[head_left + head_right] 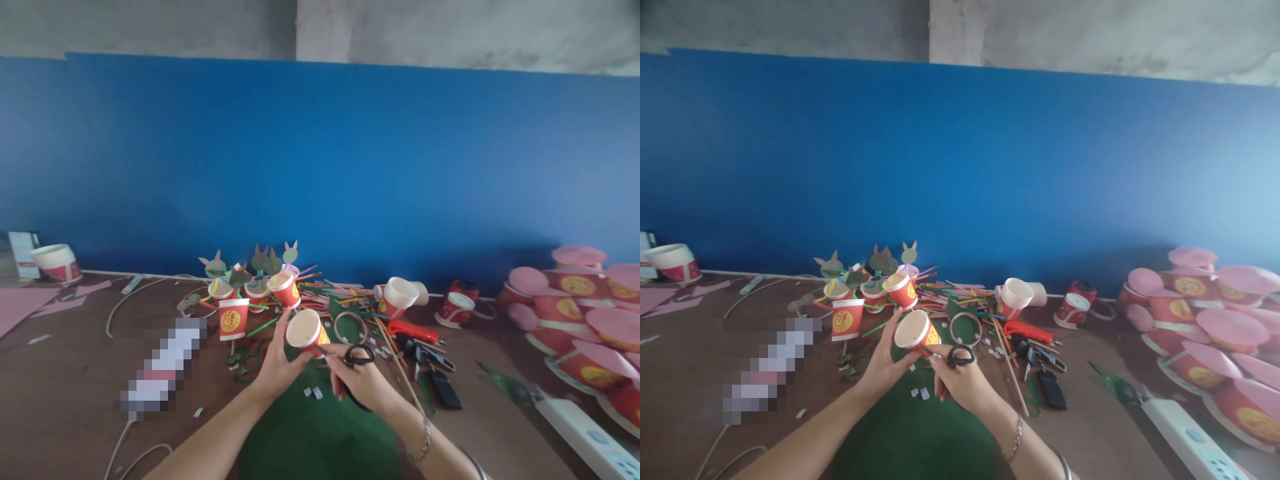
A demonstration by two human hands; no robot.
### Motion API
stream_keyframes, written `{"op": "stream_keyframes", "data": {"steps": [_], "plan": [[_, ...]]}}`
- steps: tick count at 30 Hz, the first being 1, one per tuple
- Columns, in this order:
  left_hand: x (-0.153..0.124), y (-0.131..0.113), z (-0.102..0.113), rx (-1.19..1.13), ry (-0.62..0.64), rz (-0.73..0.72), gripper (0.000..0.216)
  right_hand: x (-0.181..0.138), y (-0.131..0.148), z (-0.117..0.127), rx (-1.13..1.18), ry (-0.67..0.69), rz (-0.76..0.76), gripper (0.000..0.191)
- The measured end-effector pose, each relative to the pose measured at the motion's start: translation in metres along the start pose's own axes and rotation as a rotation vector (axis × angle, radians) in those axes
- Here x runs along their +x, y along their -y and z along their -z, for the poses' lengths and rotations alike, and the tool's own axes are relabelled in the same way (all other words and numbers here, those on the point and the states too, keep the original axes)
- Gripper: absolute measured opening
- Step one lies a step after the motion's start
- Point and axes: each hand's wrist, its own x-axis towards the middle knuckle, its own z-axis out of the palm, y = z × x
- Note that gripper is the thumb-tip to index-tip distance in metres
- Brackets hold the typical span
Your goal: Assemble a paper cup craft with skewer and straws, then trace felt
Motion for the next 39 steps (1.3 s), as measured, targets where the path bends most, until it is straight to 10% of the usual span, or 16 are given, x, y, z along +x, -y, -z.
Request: {"op": "stream_keyframes", "data": {"steps": [13, 20, 28, 35, 39], "plan": [[0.001, -0.008, 0.003, 0.111, -0.036, -0.258, 0.047, 0.003, 0.001, 0.013, 0.790, 0.208, -0.488, 0.029], [0.008, 0.001, 0.004, 0.052, -0.180, -0.136, 0.043, 0.004, -0.002, 0.023, 0.454, 0.192, -0.313, 0.036], [0.004, -0.003, 0.001, -0.419, 0.001, 0.180, 0.071, -0.001, 0.003, 0.009, -0.060, -0.390, 0.216, 0.046], [0.001, -0.010, 0.004, -0.750, 0.351, 0.364, 0.061, 0.002, -0.010, 0.002, 0.005, -0.232, 0.200, 0.051], [0.002, -0.006, 0.003, -0.682, 0.310, 0.351, 0.057, 0.002, -0.011, 0.004, -0.047, -0.138, 0.172, 0.029]]}}
